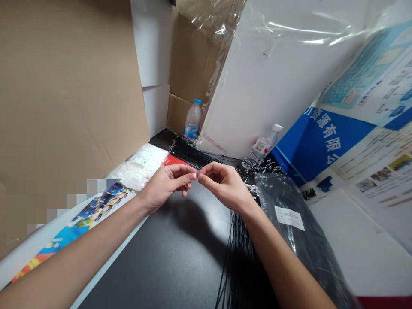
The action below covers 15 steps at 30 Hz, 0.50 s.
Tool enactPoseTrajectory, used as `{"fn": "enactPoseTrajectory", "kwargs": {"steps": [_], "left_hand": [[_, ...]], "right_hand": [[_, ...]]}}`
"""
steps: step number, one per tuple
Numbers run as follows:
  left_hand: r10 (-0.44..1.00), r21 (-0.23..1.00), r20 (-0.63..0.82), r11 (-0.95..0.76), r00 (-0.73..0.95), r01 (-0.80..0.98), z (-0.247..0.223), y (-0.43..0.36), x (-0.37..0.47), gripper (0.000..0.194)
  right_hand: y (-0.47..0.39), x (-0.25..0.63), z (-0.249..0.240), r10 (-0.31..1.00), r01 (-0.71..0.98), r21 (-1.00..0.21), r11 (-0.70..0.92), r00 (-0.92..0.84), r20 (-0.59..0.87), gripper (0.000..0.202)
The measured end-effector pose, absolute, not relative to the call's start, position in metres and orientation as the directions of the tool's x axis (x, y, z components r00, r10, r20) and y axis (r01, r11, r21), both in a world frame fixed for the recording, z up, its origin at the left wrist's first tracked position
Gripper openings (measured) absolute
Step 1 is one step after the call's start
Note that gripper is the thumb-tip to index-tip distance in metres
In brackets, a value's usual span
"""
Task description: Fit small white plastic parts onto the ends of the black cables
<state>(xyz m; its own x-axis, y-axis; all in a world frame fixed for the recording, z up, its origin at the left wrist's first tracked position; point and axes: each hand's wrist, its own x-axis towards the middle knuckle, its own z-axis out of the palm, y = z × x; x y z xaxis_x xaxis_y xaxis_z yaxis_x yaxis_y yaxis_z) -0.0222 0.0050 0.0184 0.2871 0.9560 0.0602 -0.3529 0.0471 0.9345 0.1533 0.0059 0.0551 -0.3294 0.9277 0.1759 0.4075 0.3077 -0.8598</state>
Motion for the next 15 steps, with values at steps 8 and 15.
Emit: {"fn": "enactPoseTrajectory", "kwargs": {"steps": [8,15], "left_hand": [[0.965,0.969,0.106,-0.047,0.238,-0.243,0.022,0.005,-0.022,0.028],[0.963,0.970,0.169,-0.125,0.209,-0.207,0.021,0.005,-0.025,0.022]], "right_hand": [[-0.007,0.148,0.067,0.894,0.559,-0.699,0.446,-0.315,0.318,0.006],[-0.014,0.145,0.076,0.883,0.601,-0.647,0.469,-0.340,0.324,0.007]]}}
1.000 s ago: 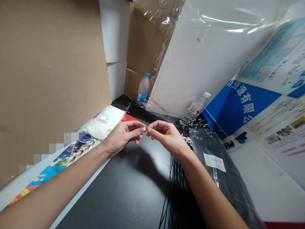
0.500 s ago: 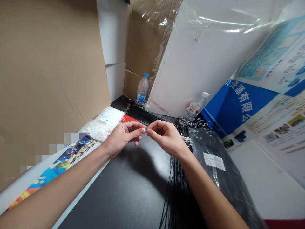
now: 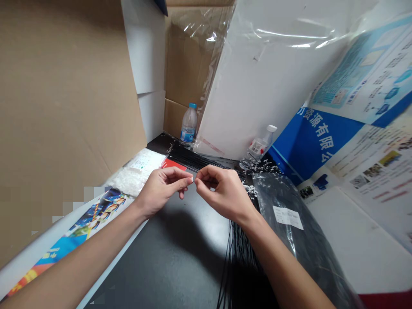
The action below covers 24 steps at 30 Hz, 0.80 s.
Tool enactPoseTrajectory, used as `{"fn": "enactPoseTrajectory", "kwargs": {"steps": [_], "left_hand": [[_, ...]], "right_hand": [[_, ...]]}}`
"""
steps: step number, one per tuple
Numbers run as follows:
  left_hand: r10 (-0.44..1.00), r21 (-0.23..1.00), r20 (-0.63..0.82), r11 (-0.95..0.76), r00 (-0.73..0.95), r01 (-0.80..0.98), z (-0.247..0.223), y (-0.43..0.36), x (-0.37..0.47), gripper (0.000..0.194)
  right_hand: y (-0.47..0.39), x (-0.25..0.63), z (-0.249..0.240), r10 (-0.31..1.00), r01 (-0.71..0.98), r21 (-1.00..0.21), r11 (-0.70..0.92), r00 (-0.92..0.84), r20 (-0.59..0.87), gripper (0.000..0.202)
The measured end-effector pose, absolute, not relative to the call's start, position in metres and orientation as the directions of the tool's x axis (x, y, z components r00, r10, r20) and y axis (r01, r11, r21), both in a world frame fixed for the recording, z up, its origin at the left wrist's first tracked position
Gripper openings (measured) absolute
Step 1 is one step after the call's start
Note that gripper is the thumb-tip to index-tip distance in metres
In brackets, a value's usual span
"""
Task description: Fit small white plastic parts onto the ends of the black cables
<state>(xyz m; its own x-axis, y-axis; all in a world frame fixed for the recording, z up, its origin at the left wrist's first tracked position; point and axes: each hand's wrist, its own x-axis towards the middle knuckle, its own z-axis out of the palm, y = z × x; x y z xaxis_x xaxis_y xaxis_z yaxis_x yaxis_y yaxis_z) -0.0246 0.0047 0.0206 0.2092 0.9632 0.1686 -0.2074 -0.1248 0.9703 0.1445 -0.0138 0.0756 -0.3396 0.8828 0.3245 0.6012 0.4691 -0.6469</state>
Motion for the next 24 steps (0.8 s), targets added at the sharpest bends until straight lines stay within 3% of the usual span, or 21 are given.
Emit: {"fn": "enactPoseTrajectory", "kwargs": {"steps": [14,24], "left_hand": [[0.955,0.964,0.216,-0.175,0.203,-0.201,0.021,0.004,-0.023,0.023],[0.957,0.949,0.260,-0.228,0.128,-0.218,0.023,-0.002,-0.019,0.030]], "right_hand": [[-0.015,0.140,0.068,0.858,0.669,-0.542,0.509,-0.349,0.376,0.010],[-0.016,0.134,0.064,0.865,0.625,-0.601,0.498,-0.315,0.390,0.012]]}}
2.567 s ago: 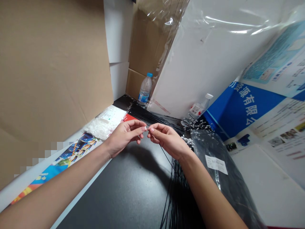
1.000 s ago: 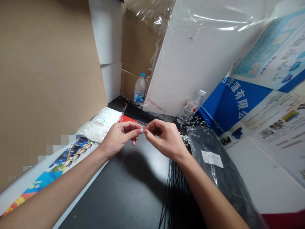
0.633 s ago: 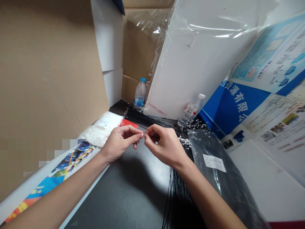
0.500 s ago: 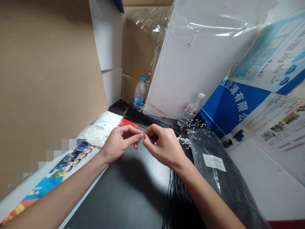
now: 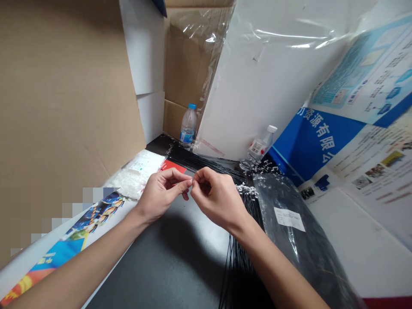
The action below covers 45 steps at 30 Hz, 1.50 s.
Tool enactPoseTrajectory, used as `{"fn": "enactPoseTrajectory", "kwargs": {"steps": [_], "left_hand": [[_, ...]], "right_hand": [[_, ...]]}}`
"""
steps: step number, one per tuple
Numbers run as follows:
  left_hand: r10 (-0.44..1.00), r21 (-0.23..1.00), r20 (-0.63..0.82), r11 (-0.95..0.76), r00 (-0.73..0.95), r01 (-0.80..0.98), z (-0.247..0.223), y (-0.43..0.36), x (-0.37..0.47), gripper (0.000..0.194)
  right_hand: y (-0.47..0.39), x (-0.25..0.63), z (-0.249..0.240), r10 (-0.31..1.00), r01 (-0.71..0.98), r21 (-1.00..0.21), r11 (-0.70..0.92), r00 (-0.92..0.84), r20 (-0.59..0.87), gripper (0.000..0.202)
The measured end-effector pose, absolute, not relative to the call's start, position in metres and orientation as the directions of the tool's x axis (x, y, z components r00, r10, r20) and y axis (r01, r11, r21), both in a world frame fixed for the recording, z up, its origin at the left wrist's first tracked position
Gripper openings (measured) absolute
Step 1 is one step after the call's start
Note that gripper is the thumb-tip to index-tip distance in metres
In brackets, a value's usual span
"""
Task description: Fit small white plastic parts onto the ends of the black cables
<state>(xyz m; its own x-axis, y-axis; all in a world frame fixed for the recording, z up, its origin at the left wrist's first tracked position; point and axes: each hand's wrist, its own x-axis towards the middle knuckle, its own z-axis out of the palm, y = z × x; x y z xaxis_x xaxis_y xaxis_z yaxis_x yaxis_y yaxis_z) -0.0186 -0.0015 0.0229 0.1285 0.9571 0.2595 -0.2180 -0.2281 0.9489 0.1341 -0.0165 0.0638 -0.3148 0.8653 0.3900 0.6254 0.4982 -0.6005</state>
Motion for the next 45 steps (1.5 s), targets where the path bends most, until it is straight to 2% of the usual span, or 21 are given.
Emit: {"fn": "enactPoseTrajectory", "kwargs": {"steps": [4,7,14,19,25,28,32,36,37,41,43,45], "left_hand": [[0.961,0.949,0.250,-0.219,0.119,-0.227,0.021,0.001,-0.018,0.025],[0.967,0.947,0.224,-0.186,0.121,-0.261,0.019,0.003,-0.019,0.022],[0.976,0.939,0.141,-0.079,0.165,-0.334,0.015,0.003,-0.019,0.022],[0.978,0.935,0.131,-0.066,0.164,-0.349,0.014,0.003,-0.016,0.023],[0.988,0.944,0.105,-0.062,0.116,-0.325,0.009,0.001,-0.014,0.027],[0.986,0.958,0.112,-0.075,0.121,-0.276,0.011,0.001,-0.016,0.026],[0.978,0.979,0.153,-0.131,0.139,-0.157,0.018,0.002,-0.018,0.023],[0.978,0.980,0.199,-0.197,0.069,-0.031,0.022,0.005,-0.022,0.024],[0.978,0.979,0.204,-0.204,0.051,0.004,0.021,0.006,-0.023,0.025],[0.982,0.967,0.188,-0.191,0.033,0.171,0.017,0.012,-0.024,0.025],[0.980,0.945,0.185,-0.199,0.079,0.259,0.016,0.013,-0.019,0.025],[0.964,0.903,0.211,-0.256,0.163,0.344,0.016,0.014,-0.010,0.024]], "right_hand": [[-0.013,0.134,0.061,0.898,0.566,-0.698,0.439,-0.272,0.345,0.012],[-0.009,0.139,0.062,0.906,0.543,-0.727,0.421,-0.287,0.310,0.010],[-0.006,0.146,0.061,0.883,0.543,-0.699,0.466,-0.334,0.329,0.007],[-0.006,0.142,0.056,0.877,0.545,-0.687,0.480,-0.324,0.356,0.008],[-0.009,0.137,0.048,0.842,0.620,-0.582,0.527,-0.286,0.458,0.008],[-0.008,0.136,0.046,0.844,0.656,-0.546,0.521,-0.301,0.444,0.007],[-0.008,0.142,0.058,0.875,0.730,-0.487,0.480,-0.366,0.316,0.005],[-0.021,0.163,0.095,0.883,0.732,-0.514,0.448,-0.453,0.123,0.033],[-0.027,0.169,0.107,0.863,0.730,-0.512,0.454,-0.503,0.048,0.035],[-0.058,0.189,0.150,0.695,0.747,-0.433,0.505,-0.649,-0.309,0.027],[-0.074,0.195,0.163,0.669,0.776,-0.367,0.513,-0.630,-0.396,0.026],[-0.087,0.199,0.170,0.716,0.819,-0.294,0.493,-0.574,-0.398,0.022]]}}
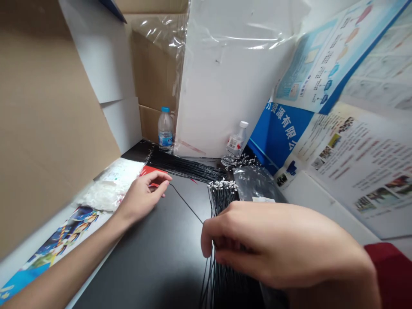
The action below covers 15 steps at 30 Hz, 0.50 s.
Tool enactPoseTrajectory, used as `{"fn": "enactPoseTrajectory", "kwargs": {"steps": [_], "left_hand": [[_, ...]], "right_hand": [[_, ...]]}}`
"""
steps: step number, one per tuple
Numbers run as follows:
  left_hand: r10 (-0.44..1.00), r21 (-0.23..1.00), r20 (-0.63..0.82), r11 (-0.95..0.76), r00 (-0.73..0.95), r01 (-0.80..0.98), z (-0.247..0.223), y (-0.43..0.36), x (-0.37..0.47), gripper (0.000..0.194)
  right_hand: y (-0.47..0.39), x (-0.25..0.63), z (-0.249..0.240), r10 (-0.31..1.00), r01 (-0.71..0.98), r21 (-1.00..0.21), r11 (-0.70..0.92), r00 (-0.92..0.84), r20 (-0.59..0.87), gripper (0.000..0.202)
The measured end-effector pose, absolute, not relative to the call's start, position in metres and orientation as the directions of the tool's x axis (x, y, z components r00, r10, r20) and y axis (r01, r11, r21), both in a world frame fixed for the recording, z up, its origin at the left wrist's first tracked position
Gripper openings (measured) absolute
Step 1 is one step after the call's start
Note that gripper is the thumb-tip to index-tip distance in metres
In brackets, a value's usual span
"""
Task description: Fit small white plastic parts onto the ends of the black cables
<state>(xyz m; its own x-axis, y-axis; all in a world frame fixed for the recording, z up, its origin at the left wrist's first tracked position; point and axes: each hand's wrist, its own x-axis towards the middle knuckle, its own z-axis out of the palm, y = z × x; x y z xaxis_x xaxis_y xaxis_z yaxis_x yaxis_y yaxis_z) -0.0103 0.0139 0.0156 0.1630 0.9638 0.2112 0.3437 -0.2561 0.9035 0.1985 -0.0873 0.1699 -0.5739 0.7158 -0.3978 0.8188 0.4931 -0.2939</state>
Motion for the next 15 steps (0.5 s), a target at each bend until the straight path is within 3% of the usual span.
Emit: {"fn": "enactPoseTrajectory", "kwargs": {"steps": [4,8,12,15], "left_hand": [[0.893,0.775,0.302,-0.433,0.332,0.461,0.017,0.021,0.021,0.018],[0.777,0.672,0.410,-0.611,0.477,0.418,0.018,0.041,0.065,0.016],[0.698,0.634,0.456,-0.690,0.551,0.349,0.016,0.054,0.113,0.017],[0.709,0.677,0.447,-0.667,0.546,0.311,0.010,0.055,0.138,0.019]], "right_hand": [[-0.103,0.206,0.172,0.831,0.895,-0.199,0.400,-0.445,-0.333,0.014],[-0.107,0.214,0.168,0.918,0.948,-0.085,0.307,-0.318,-0.237,0.017],[-0.107,0.222,0.164,0.954,0.955,0.014,0.297,-0.295,-0.057,0.016],[-0.107,0.231,0.159,0.930,0.930,0.054,0.364,-0.366,0.030,0.016]]}}
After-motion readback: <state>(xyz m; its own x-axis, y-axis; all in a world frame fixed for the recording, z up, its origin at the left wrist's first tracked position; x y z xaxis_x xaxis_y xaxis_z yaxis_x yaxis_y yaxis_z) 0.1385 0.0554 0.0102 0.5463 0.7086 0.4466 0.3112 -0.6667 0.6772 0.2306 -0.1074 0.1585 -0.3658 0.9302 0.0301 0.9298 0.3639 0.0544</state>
